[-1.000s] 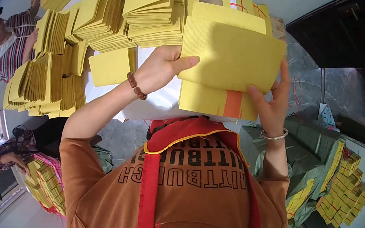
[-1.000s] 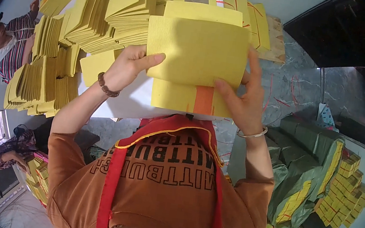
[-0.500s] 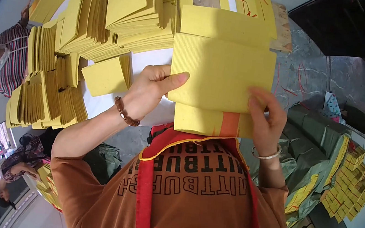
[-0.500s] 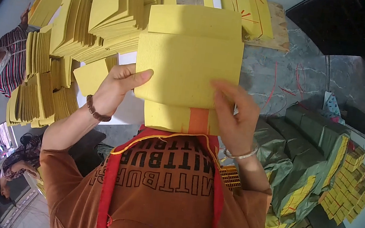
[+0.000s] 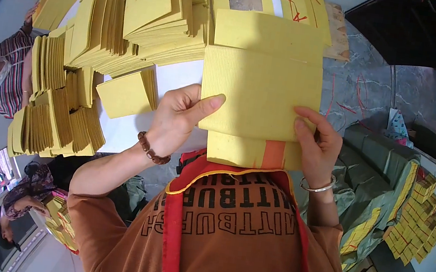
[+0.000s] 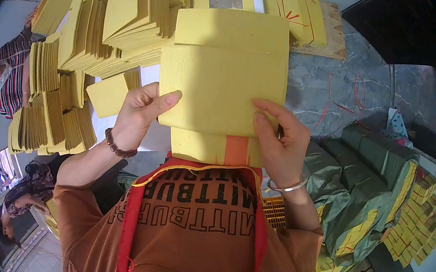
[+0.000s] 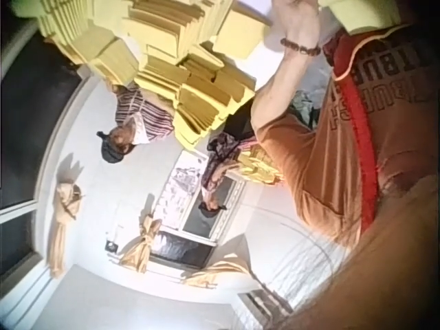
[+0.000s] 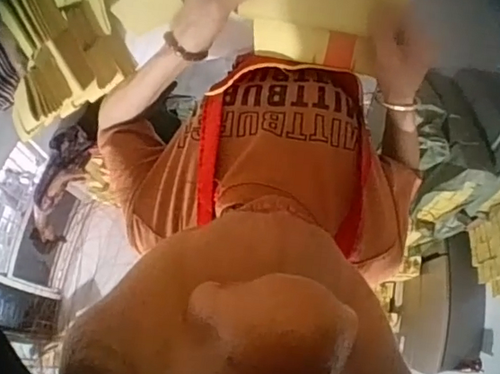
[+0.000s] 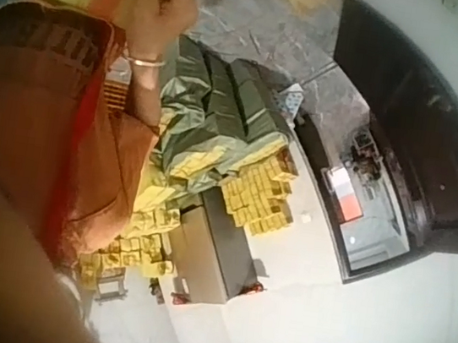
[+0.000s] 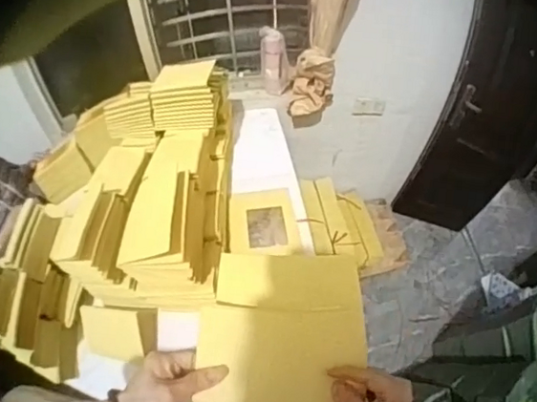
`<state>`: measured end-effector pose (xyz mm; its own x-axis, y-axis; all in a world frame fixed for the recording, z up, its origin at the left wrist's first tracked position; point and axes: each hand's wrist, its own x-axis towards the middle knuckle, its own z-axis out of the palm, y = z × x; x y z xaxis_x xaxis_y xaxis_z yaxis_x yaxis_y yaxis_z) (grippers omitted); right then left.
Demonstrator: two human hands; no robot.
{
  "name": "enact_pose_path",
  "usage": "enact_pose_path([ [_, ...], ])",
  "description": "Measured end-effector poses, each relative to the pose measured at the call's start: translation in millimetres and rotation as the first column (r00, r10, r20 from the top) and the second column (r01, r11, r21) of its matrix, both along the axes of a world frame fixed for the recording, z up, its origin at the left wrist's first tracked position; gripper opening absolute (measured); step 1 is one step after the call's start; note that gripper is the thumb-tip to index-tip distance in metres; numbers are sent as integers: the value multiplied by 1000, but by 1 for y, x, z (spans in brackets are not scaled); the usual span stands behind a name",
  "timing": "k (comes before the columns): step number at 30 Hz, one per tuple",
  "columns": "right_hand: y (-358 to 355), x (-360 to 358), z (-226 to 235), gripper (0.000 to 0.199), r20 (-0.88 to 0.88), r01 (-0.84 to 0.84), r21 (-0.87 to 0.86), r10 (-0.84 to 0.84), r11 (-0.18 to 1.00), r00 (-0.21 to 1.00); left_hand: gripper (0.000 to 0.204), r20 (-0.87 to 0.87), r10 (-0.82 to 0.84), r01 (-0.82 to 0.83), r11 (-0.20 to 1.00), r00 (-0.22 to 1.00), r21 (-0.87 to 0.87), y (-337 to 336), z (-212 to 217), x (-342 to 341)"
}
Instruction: Folding and stacking individual sheets of yellow joss paper.
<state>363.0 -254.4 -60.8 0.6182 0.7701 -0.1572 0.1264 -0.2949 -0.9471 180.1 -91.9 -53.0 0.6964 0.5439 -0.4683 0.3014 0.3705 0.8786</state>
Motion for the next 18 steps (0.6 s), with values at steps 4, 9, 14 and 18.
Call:
enact_pose_path([
  [4, 4, 0, 0, 19, -22, 14, 85, -12, 996, 1000, 19, 28, 53, -52, 998, 998, -37, 0, -5, 0],
  [9, 6, 2, -3, 17, 46, -6, 132, 0, 991, 999, 14, -5, 47, -47, 997, 999, 53, 3, -16, -5],
  [14, 4, 6, -7, 16, -6, -6, 106, 7, 994, 1000, 14, -33, 144, -124, 929, 989, 348, 2, 3, -5],
  [18, 5, 4, -10, 15, 39, 0, 81, -3, 997, 999, 35, -145, -200, 186, 202, 969, 962, 3, 39, 6],
])
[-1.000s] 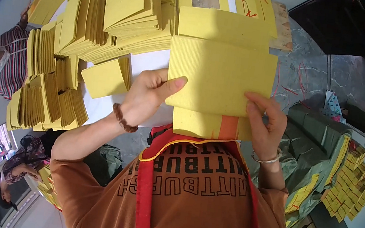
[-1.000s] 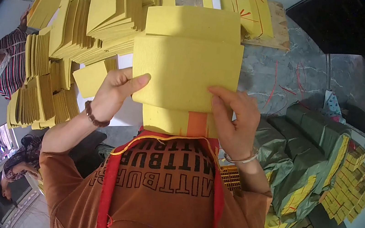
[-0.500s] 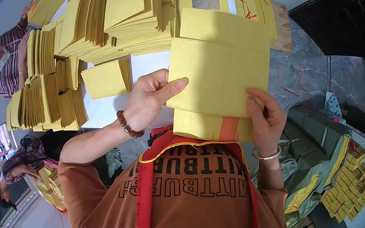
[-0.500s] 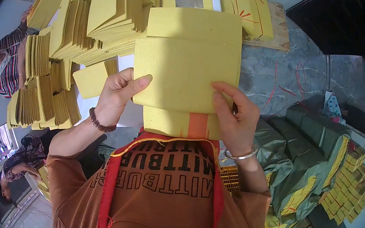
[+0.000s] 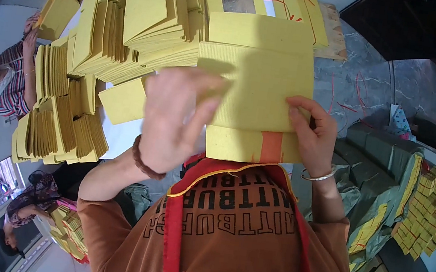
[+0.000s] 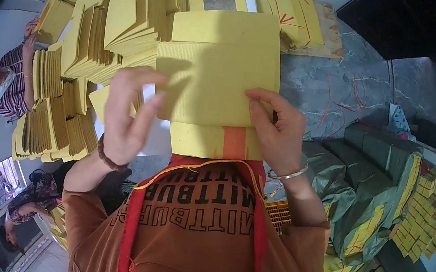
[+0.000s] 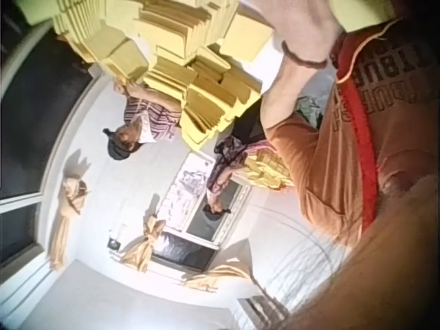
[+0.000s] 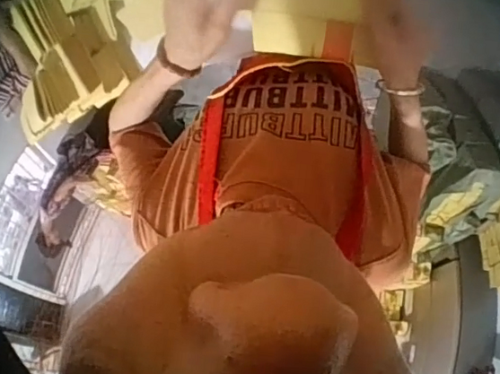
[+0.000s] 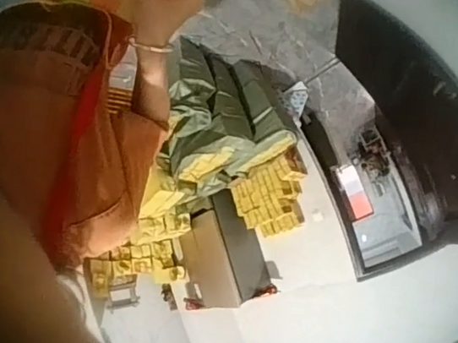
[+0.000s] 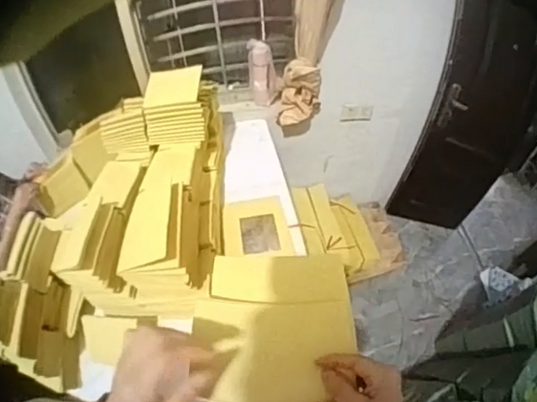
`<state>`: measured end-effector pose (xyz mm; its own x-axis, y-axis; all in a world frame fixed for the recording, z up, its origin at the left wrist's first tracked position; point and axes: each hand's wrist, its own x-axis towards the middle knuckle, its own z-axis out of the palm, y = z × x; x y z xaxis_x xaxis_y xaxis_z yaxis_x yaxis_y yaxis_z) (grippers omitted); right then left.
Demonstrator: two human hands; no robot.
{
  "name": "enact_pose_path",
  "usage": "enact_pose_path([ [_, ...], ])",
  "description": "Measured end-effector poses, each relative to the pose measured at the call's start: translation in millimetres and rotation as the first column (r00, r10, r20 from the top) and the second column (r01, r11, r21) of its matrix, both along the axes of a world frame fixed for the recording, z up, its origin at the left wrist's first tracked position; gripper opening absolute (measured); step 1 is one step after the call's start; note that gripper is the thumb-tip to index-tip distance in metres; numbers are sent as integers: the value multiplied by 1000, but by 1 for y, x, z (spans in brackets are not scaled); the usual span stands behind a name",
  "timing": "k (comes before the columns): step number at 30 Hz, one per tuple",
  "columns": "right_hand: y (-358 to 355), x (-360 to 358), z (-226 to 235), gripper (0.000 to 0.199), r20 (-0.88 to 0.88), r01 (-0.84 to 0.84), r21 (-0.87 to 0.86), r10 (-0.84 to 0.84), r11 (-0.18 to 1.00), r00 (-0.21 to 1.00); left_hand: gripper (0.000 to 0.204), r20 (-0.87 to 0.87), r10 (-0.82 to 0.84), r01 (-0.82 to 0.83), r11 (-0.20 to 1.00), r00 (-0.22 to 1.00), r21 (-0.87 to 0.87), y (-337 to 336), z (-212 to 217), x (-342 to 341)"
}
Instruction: Folding and stacking individual sheets of yellow joss paper.
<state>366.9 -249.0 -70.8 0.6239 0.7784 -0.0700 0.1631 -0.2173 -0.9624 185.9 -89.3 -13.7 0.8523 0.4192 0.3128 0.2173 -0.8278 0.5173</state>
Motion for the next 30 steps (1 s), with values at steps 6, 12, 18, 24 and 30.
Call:
enact_pose_path([
  [6, 2, 1, 2, 13, 57, 9, 72, -13, 997, 998, 62, -218, -195, 225, 967, 956, 120, -14, -31, 49],
  [12, -7, -1, 13, 31, 481, 11, -123, 50, 992, 875, 71, -241, -162, 204, 966, 957, 161, -17, -44, 50],
  [18, -25, -11, 3, 60, 731, -302, -381, 485, 874, 480, 70, -182, -180, 211, 964, 967, 163, -18, -53, 45],
  [24, -25, -7, 1, 64, 659, -359, -373, 517, 855, 547, 60, -197, -234, 270, 946, 952, 181, -20, -46, 40],
  [30, -28, 15, -2, 60, 122, -398, 50, 390, 916, 913, 42, -298, 55, 138, 797, 953, 588, -52, -31, 48],
])
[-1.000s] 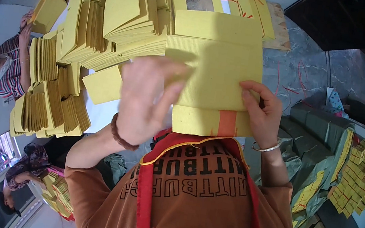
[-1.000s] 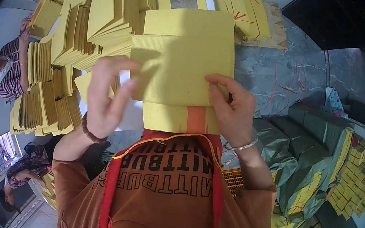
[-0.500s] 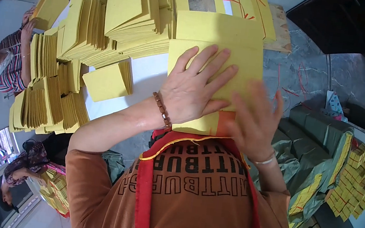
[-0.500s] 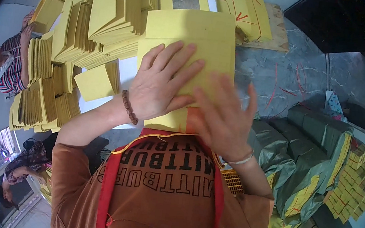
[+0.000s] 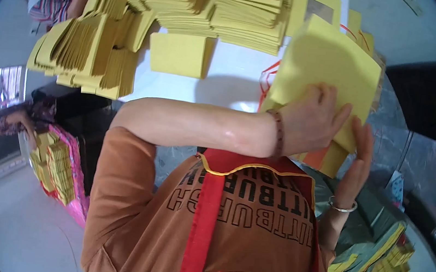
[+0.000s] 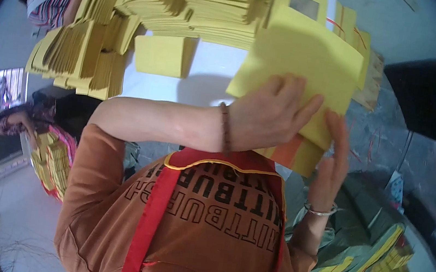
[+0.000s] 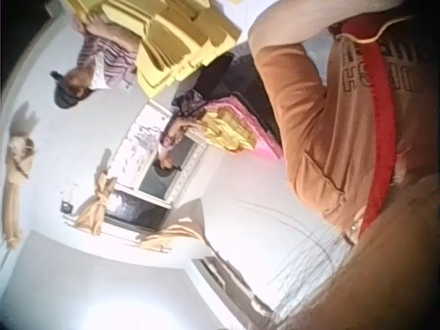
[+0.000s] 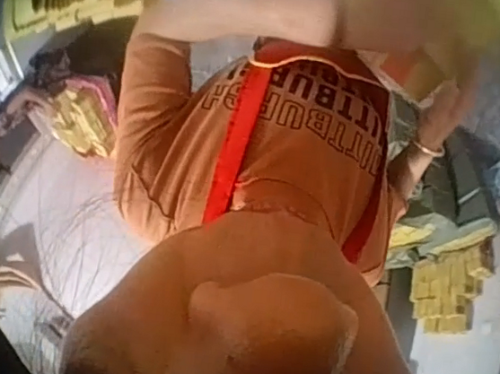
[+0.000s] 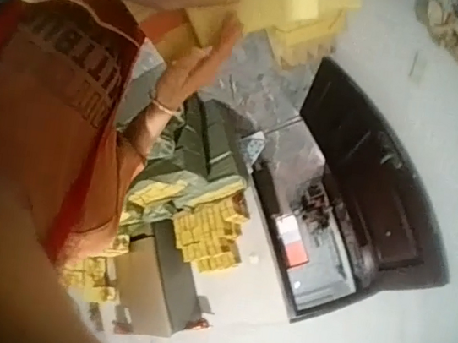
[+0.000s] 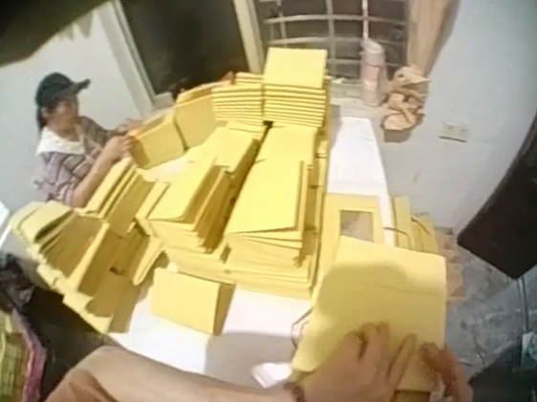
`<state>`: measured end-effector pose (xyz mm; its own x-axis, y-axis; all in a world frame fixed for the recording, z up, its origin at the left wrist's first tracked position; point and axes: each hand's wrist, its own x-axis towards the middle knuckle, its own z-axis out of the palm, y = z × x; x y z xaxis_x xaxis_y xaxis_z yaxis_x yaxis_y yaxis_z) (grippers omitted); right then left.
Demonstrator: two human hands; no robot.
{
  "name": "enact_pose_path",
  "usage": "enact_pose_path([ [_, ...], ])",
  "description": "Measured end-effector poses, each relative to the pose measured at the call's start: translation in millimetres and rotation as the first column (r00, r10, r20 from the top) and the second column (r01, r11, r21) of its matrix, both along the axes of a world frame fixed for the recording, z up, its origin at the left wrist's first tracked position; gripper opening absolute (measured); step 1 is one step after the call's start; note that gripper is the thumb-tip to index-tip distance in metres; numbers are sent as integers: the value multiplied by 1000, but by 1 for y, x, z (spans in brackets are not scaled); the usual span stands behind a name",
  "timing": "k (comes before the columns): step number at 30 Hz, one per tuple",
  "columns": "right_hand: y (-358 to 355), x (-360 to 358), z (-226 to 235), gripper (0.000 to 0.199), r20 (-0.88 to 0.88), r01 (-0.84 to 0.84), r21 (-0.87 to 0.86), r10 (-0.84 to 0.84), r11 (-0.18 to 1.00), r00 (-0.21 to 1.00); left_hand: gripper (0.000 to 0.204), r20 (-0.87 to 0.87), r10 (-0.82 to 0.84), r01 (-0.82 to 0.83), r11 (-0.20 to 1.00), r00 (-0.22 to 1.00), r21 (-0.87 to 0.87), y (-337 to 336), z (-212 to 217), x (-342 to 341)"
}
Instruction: Folding and stacking individual sheets of yellow joss paper.
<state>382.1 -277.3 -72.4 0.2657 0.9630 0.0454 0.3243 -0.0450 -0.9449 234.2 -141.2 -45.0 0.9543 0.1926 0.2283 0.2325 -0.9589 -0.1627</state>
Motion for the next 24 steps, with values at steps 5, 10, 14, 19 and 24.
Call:
enact_pose_path([
  [5, 17, 5, -16, 62, -116, 237, 418, -208, 877, 971, 43, 383, -12, 72, 987, 923, -144, 20, -8, -31],
  [10, 19, -8, 4, 57, 321, -33, 42, 18, 999, 947, 35, 520, 52, 29, 989, 852, -146, 46, -27, -146],
  [14, 20, -7, 4, 48, 620, -130, -1, 103, 991, 778, 46, 297, 303, -330, 943, 906, 47, 76, -79, -232],
  [19, 19, -7, -1, 44, 585, -117, 35, 74, 993, 808, 55, 190, 463, -483, 873, 866, 75, 109, -140, -263],
  [24, 21, -10, -3, 42, 566, -96, 52, 49, 994, 823, 67, 57, 492, -493, 870, 869, 6, 123, -180, -264],
])
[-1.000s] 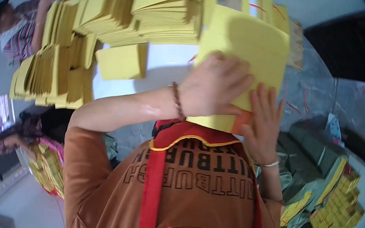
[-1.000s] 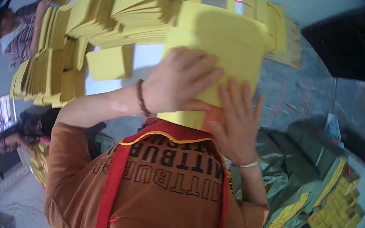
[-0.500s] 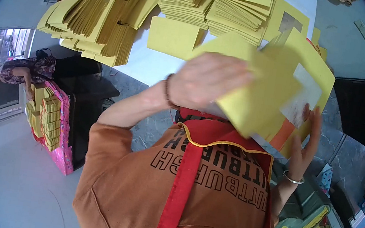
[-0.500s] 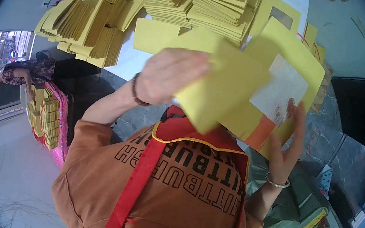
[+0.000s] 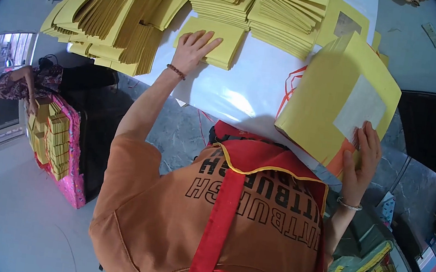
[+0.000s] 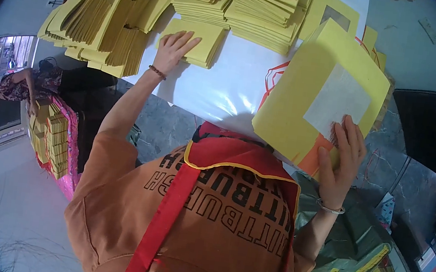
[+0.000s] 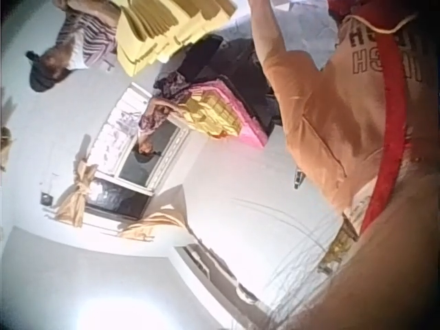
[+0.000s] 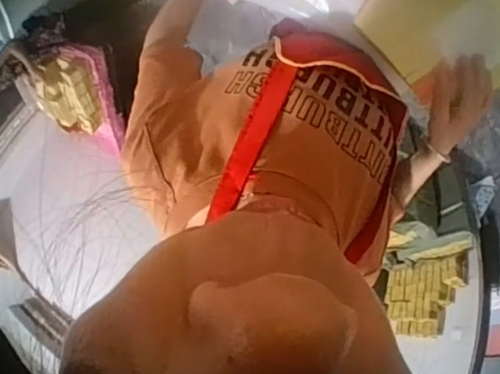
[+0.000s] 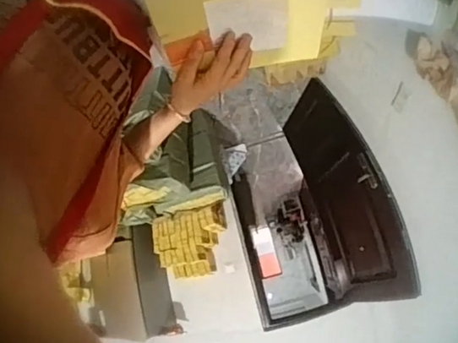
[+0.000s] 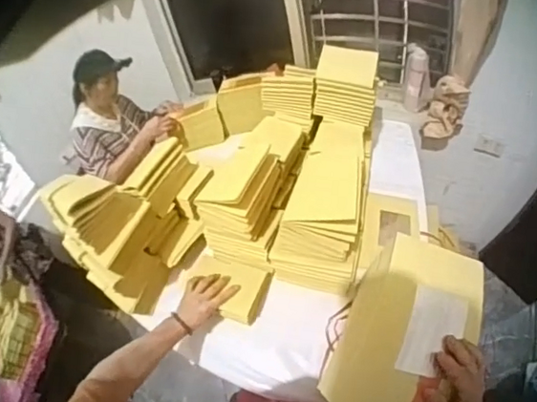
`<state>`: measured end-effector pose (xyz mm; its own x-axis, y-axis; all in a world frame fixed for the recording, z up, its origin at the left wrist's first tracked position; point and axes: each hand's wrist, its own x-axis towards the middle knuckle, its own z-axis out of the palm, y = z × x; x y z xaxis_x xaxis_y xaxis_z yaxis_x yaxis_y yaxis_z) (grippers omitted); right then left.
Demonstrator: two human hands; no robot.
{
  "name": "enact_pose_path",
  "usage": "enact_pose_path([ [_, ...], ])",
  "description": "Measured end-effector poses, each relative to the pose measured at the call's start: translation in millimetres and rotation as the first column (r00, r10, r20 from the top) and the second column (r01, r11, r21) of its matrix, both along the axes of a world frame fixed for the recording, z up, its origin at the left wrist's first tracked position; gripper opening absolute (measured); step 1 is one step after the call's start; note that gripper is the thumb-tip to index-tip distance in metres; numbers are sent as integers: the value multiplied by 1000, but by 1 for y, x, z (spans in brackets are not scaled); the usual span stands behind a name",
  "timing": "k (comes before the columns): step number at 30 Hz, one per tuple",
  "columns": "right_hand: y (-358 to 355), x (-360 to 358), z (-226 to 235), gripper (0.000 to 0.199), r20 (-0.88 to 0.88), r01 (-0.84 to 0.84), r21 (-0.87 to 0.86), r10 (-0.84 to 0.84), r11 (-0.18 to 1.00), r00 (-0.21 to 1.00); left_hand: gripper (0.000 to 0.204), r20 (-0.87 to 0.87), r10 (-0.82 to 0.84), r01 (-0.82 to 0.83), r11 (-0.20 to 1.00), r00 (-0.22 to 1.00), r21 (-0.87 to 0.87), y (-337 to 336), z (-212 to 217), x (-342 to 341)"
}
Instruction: Folding and stacking individual sheets of yellow joss paper.
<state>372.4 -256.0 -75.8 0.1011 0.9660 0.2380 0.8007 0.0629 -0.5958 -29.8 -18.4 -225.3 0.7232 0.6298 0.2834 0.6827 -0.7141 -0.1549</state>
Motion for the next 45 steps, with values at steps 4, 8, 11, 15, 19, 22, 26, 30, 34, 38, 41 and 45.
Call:
enact_pose_path([
  [4, 0, 1, 0, 41, -29, 11, 0, -11, 1000, 1000, 72, -84, 33, -46, 986, 996, -158, 2, -18, -5],
  [8, -1, 3, 0, 40, -9, 11, 12, -11, 1000, 1000, 79, -199, 44, -100, 954, 979, -282, -8, -18, -1],
  [11, -3, 1, 3, 40, 12, 29, 0, -29, 1000, 1000, 80, -247, 36, -117, 939, 968, -323, -7, -16, 0],
  [15, -4, 1, 4, 40, -68, 49, -10, -49, 999, 996, 75, -345, -24, -153, 866, 938, -476, 1, 25, 12],
  [19, -2, 2, 6, 40, -42, 28, -16, -29, 999, 999, 65, -271, -124, -13, 892, 955, -453, 0, 63, 34],
  [22, -1, 0, 8, 37, -57, 57, -6, -57, 998, 997, 37, 98, -180, 202, 755, 979, -624, -19, 118, 90],
  [26, -1, 1, 4, 27, -97, 65, 22, -63, 998, 993, 35, 525, -575, 762, 591, 627, -264, -83, 179, 173],
  [30, -1, 8, 5, 23, -175, 57, 26, -51, 998, 983, 46, 292, -704, 759, 629, 647, -167, -109, 174, 202],
  [34, -4, 14, 1, 33, -359, 21, 21, -12, 1000, 933, 38, 366, -705, 793, 564, 607, -229, -109, 175, 205],
  [38, -4, 14, -3, 42, -419, 15, 56, 10, 998, 908, 22, 516, -656, 830, 497, 550, -253, -109, 178, 209],
  [41, -5, 17, -3, 48, -407, -16, 60, 39, 998, 913, 17, 563, -617, 830, 475, 551, -292, -108, 179, 210],
  [45, -4, 19, 0, 53, -409, -45, 39, 57, 998, 911, 7, 605, -522, 794, 476, 601, -379, -107, 183, 215],
])
